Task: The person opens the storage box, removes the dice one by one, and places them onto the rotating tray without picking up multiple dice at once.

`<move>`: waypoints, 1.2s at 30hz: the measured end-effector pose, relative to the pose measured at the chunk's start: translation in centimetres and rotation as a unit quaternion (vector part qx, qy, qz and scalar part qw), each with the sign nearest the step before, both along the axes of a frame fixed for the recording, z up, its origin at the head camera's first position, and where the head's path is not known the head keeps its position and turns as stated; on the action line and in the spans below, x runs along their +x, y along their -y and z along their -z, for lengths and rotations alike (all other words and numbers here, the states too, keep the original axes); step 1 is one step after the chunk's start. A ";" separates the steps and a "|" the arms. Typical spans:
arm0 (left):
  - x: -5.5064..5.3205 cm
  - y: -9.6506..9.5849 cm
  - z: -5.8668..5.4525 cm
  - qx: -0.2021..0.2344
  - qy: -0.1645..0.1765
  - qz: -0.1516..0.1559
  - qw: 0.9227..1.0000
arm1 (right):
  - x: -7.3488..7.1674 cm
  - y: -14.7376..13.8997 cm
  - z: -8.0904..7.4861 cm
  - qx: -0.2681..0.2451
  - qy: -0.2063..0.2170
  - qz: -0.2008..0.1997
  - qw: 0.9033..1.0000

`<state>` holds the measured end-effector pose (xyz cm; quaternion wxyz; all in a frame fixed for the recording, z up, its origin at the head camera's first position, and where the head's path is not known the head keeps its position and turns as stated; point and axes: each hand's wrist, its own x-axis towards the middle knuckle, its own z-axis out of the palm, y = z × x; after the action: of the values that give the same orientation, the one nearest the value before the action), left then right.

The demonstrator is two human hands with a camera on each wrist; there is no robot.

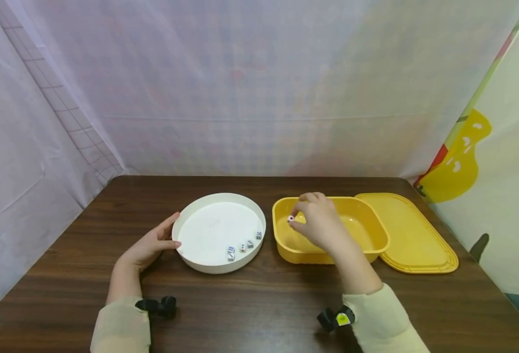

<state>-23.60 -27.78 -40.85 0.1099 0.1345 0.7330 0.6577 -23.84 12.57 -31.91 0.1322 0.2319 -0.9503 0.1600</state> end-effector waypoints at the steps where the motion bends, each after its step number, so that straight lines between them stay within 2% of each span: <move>1: 0.0 0.0 0.0 -0.001 0.000 0.000 1.000 | 0.1 0.2 0.0 -0.002 -0.003 -0.002 1.000; 8: 0.0 0.0 -0.1 -0.001 -0.001 -0.001 1.000 | 0.3 1.3 0.1 -0.005 -0.027 -0.024 0.999; 22: 0.0 0.0 -0.1 -0.001 -0.001 -0.001 1.000 | 0.8 3.5 0.8 0.018 -0.031 -0.043 0.998; 36: 0.0 0.0 -0.1 0.001 -0.001 0.001 1.000 | 0.8 5.0 1.6 0.030 -0.055 -0.075 0.995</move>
<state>-23.61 -27.75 -40.76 0.1098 0.1365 0.7322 0.6582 -23.01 7.58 -33.51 0.1655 0.3147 -0.9259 0.1280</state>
